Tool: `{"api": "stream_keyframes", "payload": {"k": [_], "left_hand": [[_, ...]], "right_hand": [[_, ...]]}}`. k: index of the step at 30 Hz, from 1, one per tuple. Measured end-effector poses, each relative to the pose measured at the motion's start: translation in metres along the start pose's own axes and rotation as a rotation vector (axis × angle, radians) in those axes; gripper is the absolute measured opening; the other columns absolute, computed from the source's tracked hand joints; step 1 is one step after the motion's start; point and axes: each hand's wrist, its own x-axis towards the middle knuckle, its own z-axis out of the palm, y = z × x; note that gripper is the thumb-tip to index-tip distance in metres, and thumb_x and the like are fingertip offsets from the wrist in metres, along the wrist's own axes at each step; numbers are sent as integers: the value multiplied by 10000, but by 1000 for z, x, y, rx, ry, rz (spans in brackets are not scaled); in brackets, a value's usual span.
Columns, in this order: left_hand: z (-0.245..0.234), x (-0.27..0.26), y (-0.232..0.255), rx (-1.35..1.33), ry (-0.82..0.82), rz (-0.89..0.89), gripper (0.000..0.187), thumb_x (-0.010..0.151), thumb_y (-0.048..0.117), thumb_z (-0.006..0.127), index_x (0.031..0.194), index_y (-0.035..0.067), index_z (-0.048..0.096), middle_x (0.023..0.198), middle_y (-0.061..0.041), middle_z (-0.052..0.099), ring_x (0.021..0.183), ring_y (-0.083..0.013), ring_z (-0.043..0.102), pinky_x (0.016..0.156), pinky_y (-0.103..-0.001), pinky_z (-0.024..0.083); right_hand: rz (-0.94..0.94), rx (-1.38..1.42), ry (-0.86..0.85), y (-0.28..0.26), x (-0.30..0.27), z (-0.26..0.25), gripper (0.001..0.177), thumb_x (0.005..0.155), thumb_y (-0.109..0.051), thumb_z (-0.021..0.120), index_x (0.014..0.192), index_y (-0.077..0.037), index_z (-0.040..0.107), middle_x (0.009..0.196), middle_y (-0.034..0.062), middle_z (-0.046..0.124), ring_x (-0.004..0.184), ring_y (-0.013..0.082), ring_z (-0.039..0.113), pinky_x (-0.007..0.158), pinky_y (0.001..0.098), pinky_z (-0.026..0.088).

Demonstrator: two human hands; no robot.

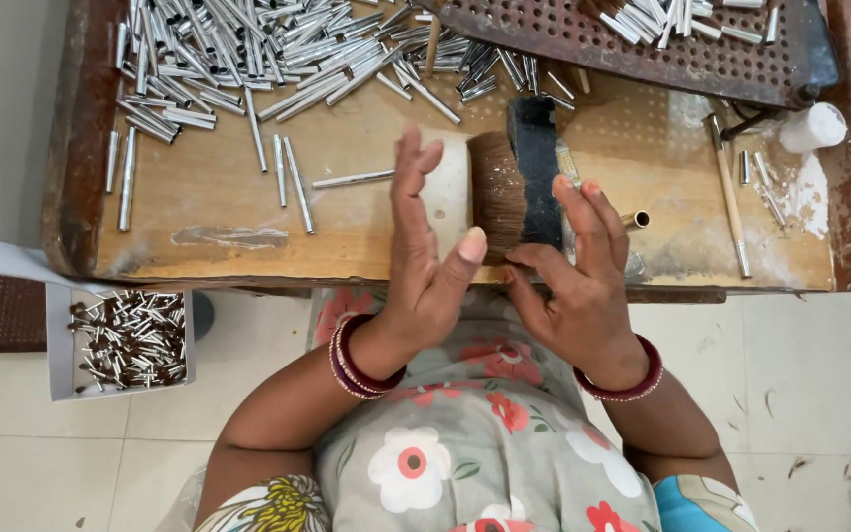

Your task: Assembling small metal or plastic tubes by inserting thin sticks into them at a manufacturing workbench.

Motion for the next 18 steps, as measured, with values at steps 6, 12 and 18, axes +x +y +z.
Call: {"api": "stream_keyframes", "payload": {"k": [6,12,18], "left_hand": [[-14,5,3,555,-69,82,526,893,189,675,1378,74,505,1701,-269,230,1631,-467,180,1320,-638,107],[-5,14,7,704,-232,82,354,750,196,726,1080,113,626,1651,-273,241,1561,-457,202,1232,-702,56],[0,13,-5,736,-212,76,172,757,206,752,907,126,735,1628,-244,328,1550,-430,230,1212,-719,28]], "right_hand": [[-68,-193,-67,3,9,13,129,935,-189,768,1049,-128,770,1628,198,396,1532,393,278,1271,536,181],[-97,-336,-99,11,1,30,77,1008,-179,699,989,-111,670,1629,126,422,1541,324,311,1285,550,85],[-22,-291,-96,10,-6,37,91,1020,-160,656,1020,-78,616,1612,173,427,1530,342,325,1268,588,49]]}}
